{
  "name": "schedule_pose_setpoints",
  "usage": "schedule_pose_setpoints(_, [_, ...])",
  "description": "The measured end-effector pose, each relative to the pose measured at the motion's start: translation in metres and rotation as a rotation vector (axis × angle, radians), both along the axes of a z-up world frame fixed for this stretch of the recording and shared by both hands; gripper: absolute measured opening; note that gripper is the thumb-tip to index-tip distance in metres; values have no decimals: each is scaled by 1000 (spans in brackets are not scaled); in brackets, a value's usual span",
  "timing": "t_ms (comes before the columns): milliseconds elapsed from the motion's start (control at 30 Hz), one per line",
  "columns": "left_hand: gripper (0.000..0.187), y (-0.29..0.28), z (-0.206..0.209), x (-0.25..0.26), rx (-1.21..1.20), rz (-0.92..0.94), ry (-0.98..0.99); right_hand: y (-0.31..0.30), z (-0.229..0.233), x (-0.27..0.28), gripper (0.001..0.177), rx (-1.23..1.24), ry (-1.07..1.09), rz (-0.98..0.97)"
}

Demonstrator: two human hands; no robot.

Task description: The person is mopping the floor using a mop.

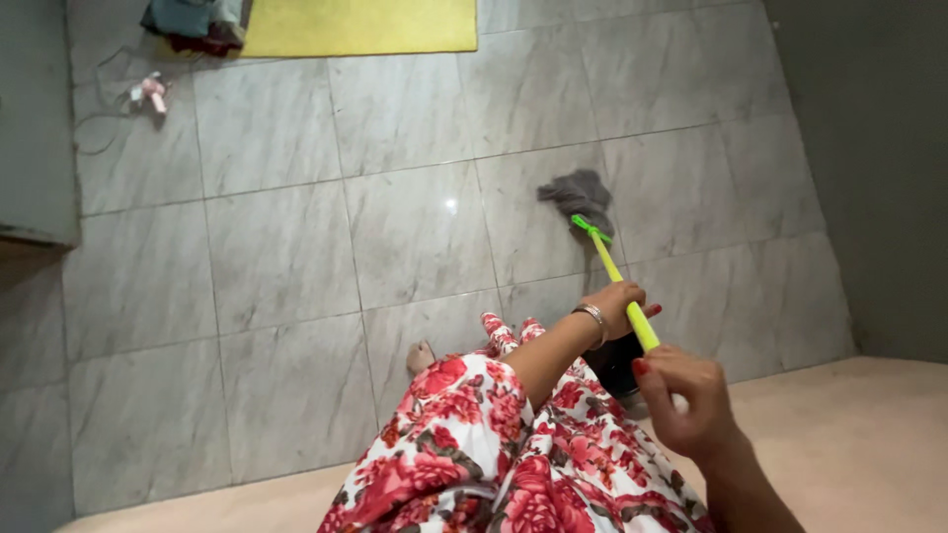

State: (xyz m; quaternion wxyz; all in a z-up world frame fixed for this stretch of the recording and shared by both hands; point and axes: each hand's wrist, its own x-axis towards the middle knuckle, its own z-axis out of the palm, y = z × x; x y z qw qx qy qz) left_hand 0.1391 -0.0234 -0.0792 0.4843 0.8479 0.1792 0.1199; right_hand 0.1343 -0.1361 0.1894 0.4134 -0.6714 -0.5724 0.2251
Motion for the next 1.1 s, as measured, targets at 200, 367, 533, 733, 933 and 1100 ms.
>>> schedule_pose_setpoints(200, [52,11,51,0,26,-118,253,-22,-17,33,20,187,372,-155])
schedule_pose_setpoints(367, [42,8,81,-13,44,-151,328,-36,3,83,31,329,594,-148])
schedule_pose_setpoints(533, [47,30,74,-79,111,-119,454,-10,-29,81,43,318,1020,100])
schedule_pose_setpoints(733, [37,92,41,-247,58,81,688,59,-121,-15,34,-131,1159,-30])
schedule_pose_setpoints(933, [32,122,-19,-385,47,432,780,133,-160,-132,35,-129,1076,424])
schedule_pose_setpoints(1100, [43,118,-56,-423,59,514,651,144,-143,-164,34,52,881,560])
